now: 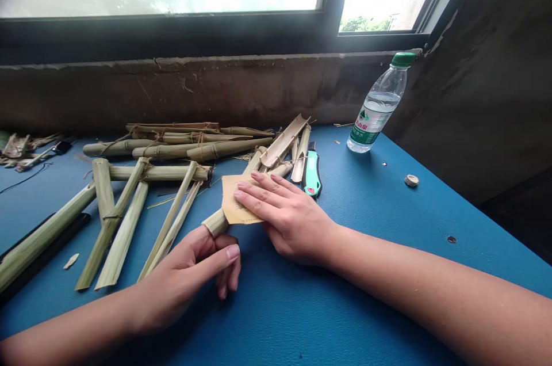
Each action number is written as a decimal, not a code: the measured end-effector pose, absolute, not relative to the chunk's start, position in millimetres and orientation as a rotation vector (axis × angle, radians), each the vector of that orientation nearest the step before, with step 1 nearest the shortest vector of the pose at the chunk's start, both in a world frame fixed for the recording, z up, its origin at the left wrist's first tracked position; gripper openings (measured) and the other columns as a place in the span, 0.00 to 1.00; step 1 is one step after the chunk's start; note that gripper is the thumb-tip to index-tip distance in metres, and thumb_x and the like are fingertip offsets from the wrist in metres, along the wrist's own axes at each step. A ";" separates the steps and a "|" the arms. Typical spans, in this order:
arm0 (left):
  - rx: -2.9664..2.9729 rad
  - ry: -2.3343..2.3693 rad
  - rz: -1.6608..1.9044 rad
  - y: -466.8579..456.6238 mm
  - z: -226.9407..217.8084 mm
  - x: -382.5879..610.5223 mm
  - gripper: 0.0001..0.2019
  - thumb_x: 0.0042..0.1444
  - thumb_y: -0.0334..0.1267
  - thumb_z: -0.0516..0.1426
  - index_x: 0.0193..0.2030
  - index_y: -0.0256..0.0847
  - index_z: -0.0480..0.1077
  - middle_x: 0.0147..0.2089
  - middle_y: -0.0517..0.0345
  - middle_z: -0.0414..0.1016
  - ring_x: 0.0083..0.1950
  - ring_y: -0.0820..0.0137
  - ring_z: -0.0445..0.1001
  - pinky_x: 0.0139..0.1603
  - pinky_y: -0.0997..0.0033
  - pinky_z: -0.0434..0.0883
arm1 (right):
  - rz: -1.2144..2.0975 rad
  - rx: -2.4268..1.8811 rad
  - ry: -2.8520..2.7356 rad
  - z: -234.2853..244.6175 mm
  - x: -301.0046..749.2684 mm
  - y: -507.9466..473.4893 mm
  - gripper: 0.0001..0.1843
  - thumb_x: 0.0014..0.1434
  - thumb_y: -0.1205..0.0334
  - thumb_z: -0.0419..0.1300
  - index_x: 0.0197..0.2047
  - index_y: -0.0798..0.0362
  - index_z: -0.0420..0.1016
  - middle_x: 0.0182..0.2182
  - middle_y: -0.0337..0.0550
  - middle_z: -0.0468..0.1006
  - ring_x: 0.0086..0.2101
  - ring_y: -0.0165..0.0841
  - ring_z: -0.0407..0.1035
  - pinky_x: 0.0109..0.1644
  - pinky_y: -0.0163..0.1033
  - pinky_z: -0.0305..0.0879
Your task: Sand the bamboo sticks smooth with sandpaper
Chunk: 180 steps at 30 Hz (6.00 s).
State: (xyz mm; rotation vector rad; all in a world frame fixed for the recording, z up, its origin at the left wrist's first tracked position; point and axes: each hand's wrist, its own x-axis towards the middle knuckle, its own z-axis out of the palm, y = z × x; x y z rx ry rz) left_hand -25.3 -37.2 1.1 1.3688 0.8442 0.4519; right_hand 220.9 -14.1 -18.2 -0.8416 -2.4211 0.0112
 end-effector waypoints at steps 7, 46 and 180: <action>1.372 0.838 0.455 -36.1 2.3 -23.9 0.16 0.71 0.51 0.57 0.39 0.41 0.65 0.31 0.58 0.78 0.31 0.71 0.73 0.38 0.67 0.71 | 0.018 -0.858 -2.415 -18.5 221.7 -12.7 0.39 0.68 0.74 0.51 0.80 0.50 0.53 0.75 0.45 0.63 0.77 0.42 0.48 0.80 0.59 0.50; 1.349 0.833 0.467 -38.0 5.8 -21.6 0.15 0.70 0.52 0.58 0.42 0.41 0.65 0.30 0.59 0.77 0.30 0.71 0.73 0.37 0.69 0.71 | -0.078 -0.733 -2.492 -16.2 220.1 -17.7 0.42 0.68 0.73 0.51 0.82 0.52 0.45 0.75 0.48 0.62 0.76 0.41 0.49 0.80 0.58 0.49; 1.389 0.842 0.443 -35.8 3.7 -25.0 0.17 0.71 0.52 0.57 0.37 0.42 0.64 0.32 0.56 0.78 0.31 0.70 0.74 0.39 0.66 0.71 | 0.075 -0.875 -2.410 -20.0 221.6 -10.7 0.36 0.70 0.73 0.50 0.80 0.51 0.53 0.75 0.48 0.62 0.76 0.42 0.50 0.80 0.60 0.50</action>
